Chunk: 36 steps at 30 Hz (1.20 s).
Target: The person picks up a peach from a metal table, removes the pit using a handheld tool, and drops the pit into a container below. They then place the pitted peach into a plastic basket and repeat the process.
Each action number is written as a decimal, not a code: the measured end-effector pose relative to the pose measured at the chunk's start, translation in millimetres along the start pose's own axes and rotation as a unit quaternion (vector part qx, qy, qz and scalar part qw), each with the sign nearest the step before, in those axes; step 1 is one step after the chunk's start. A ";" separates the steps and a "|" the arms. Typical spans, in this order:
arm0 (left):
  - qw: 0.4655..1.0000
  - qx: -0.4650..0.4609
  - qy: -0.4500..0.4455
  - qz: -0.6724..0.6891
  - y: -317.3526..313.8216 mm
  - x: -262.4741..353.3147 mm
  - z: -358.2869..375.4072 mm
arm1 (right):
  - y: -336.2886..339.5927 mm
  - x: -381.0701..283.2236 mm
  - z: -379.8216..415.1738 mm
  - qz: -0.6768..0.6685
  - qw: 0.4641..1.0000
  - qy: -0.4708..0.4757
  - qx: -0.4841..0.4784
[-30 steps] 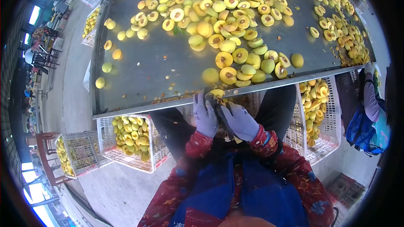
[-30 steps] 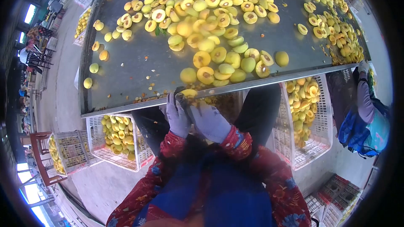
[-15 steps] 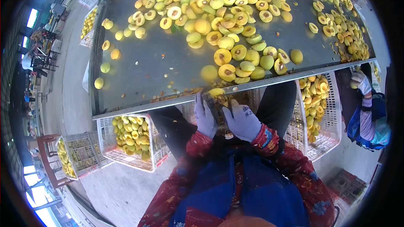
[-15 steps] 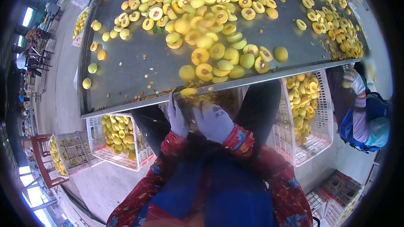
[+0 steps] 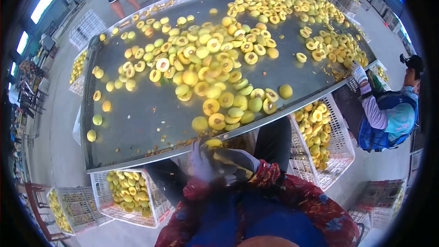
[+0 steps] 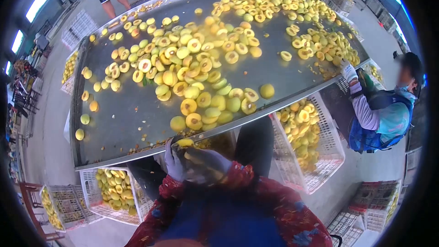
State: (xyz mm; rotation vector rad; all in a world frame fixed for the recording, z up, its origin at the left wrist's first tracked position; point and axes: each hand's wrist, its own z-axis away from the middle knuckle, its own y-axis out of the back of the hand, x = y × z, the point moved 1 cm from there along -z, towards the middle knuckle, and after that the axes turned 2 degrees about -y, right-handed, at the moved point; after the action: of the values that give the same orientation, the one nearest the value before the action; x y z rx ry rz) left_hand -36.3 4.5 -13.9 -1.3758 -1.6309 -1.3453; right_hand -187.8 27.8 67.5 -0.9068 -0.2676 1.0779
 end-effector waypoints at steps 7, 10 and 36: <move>0.994 0.018 -0.079 -0.076 -12.3 -79.7 22.2 | -11.3 -4.2 18.5 -0.087 0.996 -0.019 0.015; 0.997 0.074 0.019 0.018 6.4 -39.5 10.5 | -5.8 -2.3 27.8 -0.018 0.999 0.040 -0.029; 0.892 0.007 0.298 0.339 18.6 24.0 -4.5 | 40.7 0.8 7.4 0.760 0.427 0.453 0.188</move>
State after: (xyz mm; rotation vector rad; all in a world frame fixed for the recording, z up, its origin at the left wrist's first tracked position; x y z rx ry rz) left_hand -26.0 7.2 14.8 -1.1861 -0.6552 -1.1455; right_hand -218.0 39.0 41.5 -1.0553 2.0857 1.8502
